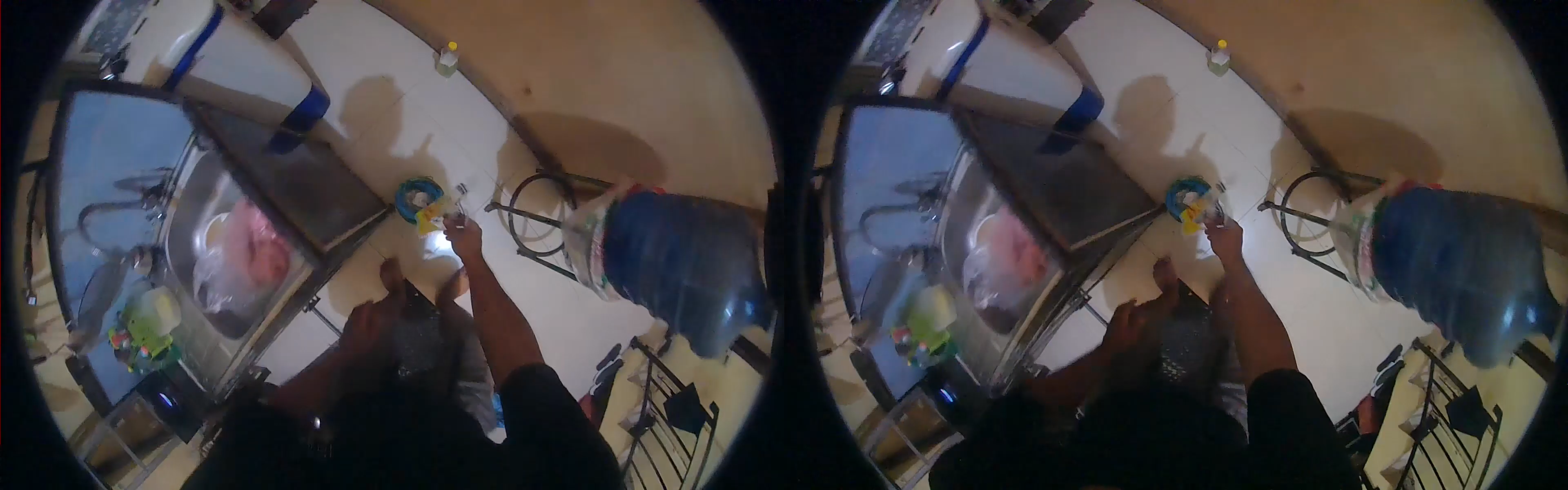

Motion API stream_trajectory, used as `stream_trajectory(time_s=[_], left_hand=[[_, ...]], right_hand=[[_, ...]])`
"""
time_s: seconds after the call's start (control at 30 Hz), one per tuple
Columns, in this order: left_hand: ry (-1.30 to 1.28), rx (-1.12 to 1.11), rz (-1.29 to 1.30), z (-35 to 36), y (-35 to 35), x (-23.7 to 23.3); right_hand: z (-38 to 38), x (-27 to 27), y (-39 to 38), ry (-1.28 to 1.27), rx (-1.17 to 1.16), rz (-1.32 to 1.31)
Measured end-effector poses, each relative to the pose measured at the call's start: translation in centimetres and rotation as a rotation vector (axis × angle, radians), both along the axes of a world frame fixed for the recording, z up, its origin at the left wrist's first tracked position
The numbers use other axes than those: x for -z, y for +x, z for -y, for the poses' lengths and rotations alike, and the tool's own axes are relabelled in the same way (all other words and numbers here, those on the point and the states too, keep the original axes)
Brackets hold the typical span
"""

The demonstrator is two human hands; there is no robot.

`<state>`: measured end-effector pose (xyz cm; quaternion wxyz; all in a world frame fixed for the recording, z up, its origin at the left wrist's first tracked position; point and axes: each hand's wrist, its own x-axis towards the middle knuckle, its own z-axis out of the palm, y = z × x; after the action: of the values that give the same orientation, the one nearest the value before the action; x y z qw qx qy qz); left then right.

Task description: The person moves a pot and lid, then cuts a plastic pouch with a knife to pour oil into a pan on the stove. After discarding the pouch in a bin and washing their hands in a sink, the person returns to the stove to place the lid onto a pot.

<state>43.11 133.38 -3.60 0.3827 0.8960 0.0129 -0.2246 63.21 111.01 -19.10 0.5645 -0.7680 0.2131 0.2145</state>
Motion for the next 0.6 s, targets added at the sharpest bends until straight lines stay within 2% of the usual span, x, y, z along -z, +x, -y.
stream_trajectory(time_s=[0.03, 0.07, 0.13, 0.17, 0.23, 0.3, 0.37, 0.43, 0.6], left_hand=[[0.156, 0.031, 0.187, -1.3, -6.1, 8.0], [0.127, -0.015, 0.069, -0.4, -5.8, 6.8], [0.125, -0.046, 0.003, 1.0, -4.5, 6.8], [0.137, -0.052, -0.011, 1.3, -4.4, 7.2], [0.17, -0.047, -0.031, 1.6, -4.5, 8.3], [0.191, -0.047, -0.045, 1.7, -4.9, 8.8], [0.212, -0.046, -0.057, 1.5, -5.0, 9.4], [0.23, -0.043, -0.063, 1.3, -5.1, 9.8], [0.314, -0.023, -0.036, 0.8, -5.9, 10.9]], right_hand=[[-0.6, 3.9, 0.7, -0.112, -0.083, 0.081], [-1.2, 6.1, 1.5, -0.104, -0.08, 0.057], [-2.4, 9.4, 3.3, -0.272, -0.296, 0.508], [-2.9, 12.0, 3.7, -0.266, -0.297, 0.491], [-4.1, 17.8, 3.5, -0.486, -0.451, 0.398], [-4.6, 21.9, 2.9, -0.475, -0.449, 0.405], [-5.4, 25.5, 1.8, -0.469, -0.445, 0.411], [-6.0, 28.7, 1.1, -0.562, -0.649, 0.286], [-7.7, 34.7, 0.2, -0.661, -0.693, 0.264]])
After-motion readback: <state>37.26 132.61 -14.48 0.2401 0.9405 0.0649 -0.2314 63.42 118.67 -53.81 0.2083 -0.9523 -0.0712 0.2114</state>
